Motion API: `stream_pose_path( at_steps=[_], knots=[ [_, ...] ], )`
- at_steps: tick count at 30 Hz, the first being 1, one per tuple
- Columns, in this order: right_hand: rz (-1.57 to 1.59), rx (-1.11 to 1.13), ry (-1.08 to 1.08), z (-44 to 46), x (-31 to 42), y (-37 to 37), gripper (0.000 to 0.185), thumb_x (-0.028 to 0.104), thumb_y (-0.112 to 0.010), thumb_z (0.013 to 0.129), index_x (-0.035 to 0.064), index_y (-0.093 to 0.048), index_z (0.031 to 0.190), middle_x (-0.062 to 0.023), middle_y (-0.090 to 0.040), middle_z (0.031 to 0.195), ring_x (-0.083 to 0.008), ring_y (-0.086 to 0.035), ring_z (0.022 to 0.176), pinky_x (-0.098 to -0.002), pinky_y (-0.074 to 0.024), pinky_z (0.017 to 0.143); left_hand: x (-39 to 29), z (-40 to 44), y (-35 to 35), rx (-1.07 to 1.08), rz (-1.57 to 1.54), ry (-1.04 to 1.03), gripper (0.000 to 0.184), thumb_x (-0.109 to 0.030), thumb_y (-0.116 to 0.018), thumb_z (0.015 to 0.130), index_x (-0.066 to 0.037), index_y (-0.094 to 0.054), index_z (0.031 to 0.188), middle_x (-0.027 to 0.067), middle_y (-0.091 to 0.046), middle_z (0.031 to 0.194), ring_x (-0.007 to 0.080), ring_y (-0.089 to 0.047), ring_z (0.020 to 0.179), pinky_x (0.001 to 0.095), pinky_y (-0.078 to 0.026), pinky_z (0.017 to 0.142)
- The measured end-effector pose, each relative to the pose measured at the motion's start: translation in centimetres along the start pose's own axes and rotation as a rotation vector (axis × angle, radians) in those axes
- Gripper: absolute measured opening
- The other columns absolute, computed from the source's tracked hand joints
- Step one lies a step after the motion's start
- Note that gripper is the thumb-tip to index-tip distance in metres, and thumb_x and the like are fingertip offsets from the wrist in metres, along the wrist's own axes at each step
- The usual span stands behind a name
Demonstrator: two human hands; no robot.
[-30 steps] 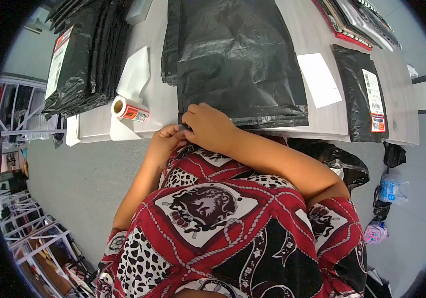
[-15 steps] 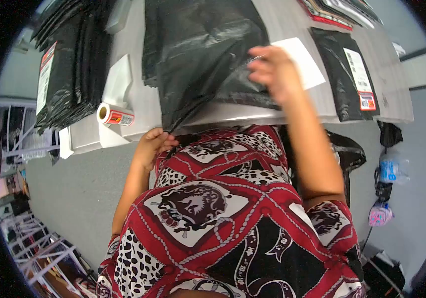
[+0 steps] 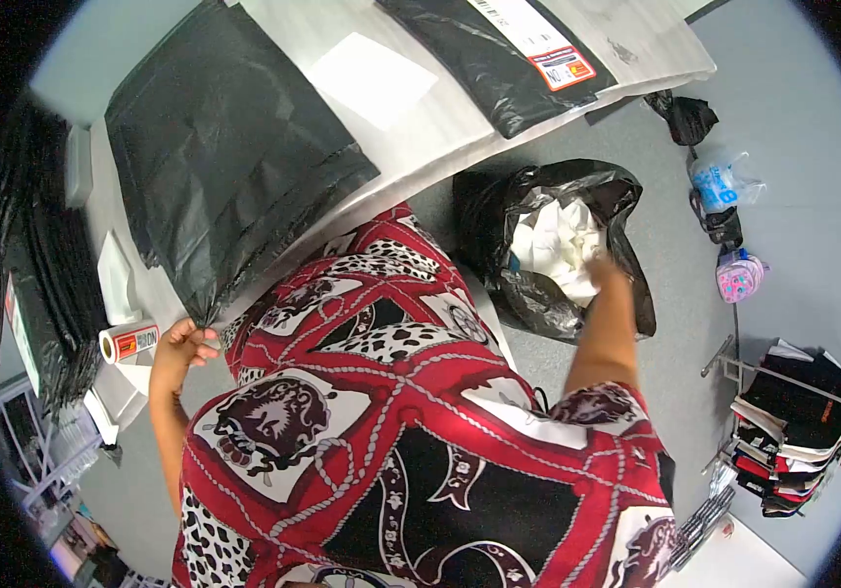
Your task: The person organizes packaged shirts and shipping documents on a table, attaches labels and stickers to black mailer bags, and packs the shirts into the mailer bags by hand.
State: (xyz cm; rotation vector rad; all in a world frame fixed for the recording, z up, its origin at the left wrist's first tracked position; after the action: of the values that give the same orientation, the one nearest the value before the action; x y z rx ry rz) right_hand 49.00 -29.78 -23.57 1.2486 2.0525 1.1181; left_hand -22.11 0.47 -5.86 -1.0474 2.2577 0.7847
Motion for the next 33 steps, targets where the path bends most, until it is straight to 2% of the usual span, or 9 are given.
stream_pose_path(
  at_steps=[5, 12, 14, 17, 19, 22, 25, 28, 33],
  knots=[
    [0.261, 0.330, -0.486, -3.4, -1.5, -9.4, 0.021, 0.023, -0.047, 0.081, 0.0081, -0.056, 0.092, -0.0053, -0.059, 0.074, -0.0242, -0.060, 0.059, -0.0415, -0.0458, 0.046, 0.2, 1.3, 1.0, -0.020, 0.206, -0.180, 0.019, 0.006, -0.042, 0.075, -0.005, -0.052, 0.087, 0.0015, -0.058, 0.073, 0.0070, -0.053, 0.057, 0.0194, -0.037, 0.048],
    [1.314, 0.511, 0.121, -5.6, 10.7, 2.6, 0.034, 0.022, -0.050, 0.080, 0.0095, -0.050, 0.111, -0.0017, -0.058, 0.095, -0.0160, -0.056, 0.062, -0.0274, -0.0433, 0.045, -3.1, -0.3, 1.5, -0.612, 0.434, -0.563, 0.016, 0.005, -0.056, 0.067, -0.004, -0.045, 0.074, 0.0073, -0.048, 0.075, 0.0137, -0.047, 0.058, 0.0255, -0.039, 0.053],
    [0.758, 0.390, 0.033, -3.6, 10.5, 3.0, 0.035, 0.021, -0.049, 0.082, 0.0122, -0.048, 0.115, -0.0061, -0.058, 0.095, -0.0207, -0.056, 0.063, -0.0340, -0.0457, 0.048, -4.1, -0.9, 1.5, -0.719, 0.429, -0.821, 0.024, 0.008, -0.056, 0.061, -0.003, -0.050, 0.081, 0.0094, -0.050, 0.086, 0.0202, -0.051, 0.076, 0.0289, -0.042, 0.062],
    [1.151, 0.343, 0.176, -6.2, 15.7, 7.1, 0.031, 0.021, -0.048, 0.084, 0.0145, -0.050, 0.115, -0.0127, -0.059, 0.092, -0.0237, -0.058, 0.055, -0.0377, -0.0474, 0.047, -6.0, -2.5, -0.1, -0.785, 0.596, -1.030, 0.029, 0.010, -0.055, 0.057, -0.004, -0.055, 0.083, 0.0094, -0.052, 0.092, 0.0265, -0.050, 0.088, 0.0326, -0.042, 0.072],
    [0.118, 0.330, 0.165, -2.6, 13.8, 4.4, 0.033, 0.024, -0.049, 0.084, 0.0145, -0.049, 0.116, -0.0106, -0.059, 0.090, -0.0208, -0.060, 0.057, -0.0341, -0.0476, 0.046, -5.8, -2.4, -0.3, -0.703, 0.673, -1.089, 0.031, 0.011, -0.054, 0.055, -0.004, -0.058, 0.082, 0.0083, -0.054, 0.095, 0.0299, -0.048, 0.094, 0.0353, -0.040, 0.078],
    [0.199, 0.273, 0.193, -10.9, 22.4, 8.3, 0.036, 0.027, -0.053, 0.083, 0.0130, -0.050, 0.116, -0.0053, -0.059, 0.079, -0.0148, -0.057, 0.053, -0.0289, -0.0447, 0.040, -5.9, -2.3, 0.2, -0.700, 0.630, -1.105, 0.026, 0.012, -0.052, 0.055, -0.004, -0.058, 0.074, 0.0061, -0.057, 0.095, 0.0296, -0.049, 0.093, 0.0364, -0.039, 0.080],
    [0.243, 0.177, 0.842, -20.7, 34.7, 10.7, 0.028, 0.015, -0.058, 0.081, 0.0037, -0.054, 0.106, 0.0004, -0.051, 0.070, -0.0062, -0.045, 0.056, -0.0182, -0.0376, 0.050, -5.9, -2.3, 0.6, -0.680, 0.564, -1.095, 0.025, 0.012, -0.051, 0.055, -0.004, -0.057, 0.075, 0.0041, -0.061, 0.090, 0.0296, -0.050, 0.093, 0.0368, -0.039, 0.080],
    [0.356, -0.106, 1.561, -32.9, 44.6, 10.6, 0.041, 0.015, -0.067, 0.067, 0.0102, -0.054, 0.105, -0.0120, -0.050, 0.104, -0.0260, -0.047, 0.100, -0.0347, -0.0381, 0.086, -6.4, -2.0, 0.8, -0.680, 0.562, -1.097, 0.026, 0.011, -0.051, 0.056, -0.005, -0.057, 0.076, 0.0042, -0.062, 0.087, 0.0285, -0.052, 0.091, 0.0365, -0.039, 0.079],
    [0.114, -0.266, 1.810, -38.5, 51.5, 3.0, 0.056, 0.016, -0.065, 0.064, 0.0167, -0.047, 0.116, -0.0101, -0.045, 0.109, -0.0299, -0.038, 0.112, -0.0485, -0.0254, 0.096, -6.6, -2.2, 0.9, -0.719, 0.518, -1.079, 0.025, 0.010, -0.052, 0.057, -0.005, -0.058, 0.077, 0.0056, -0.062, 0.083, 0.0277, -0.054, 0.087, 0.0360, -0.040, 0.078]
  ],
)
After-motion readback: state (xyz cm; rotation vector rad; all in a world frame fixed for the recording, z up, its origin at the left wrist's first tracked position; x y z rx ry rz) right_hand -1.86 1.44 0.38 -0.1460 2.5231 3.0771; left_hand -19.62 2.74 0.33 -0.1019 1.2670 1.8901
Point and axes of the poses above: each hand's wrist, its own z-axis towards the middle knuckle, its own y-axis out of the back of the hand, x = y × z, the point moved 7 cm from there along z, towards the middle knuckle
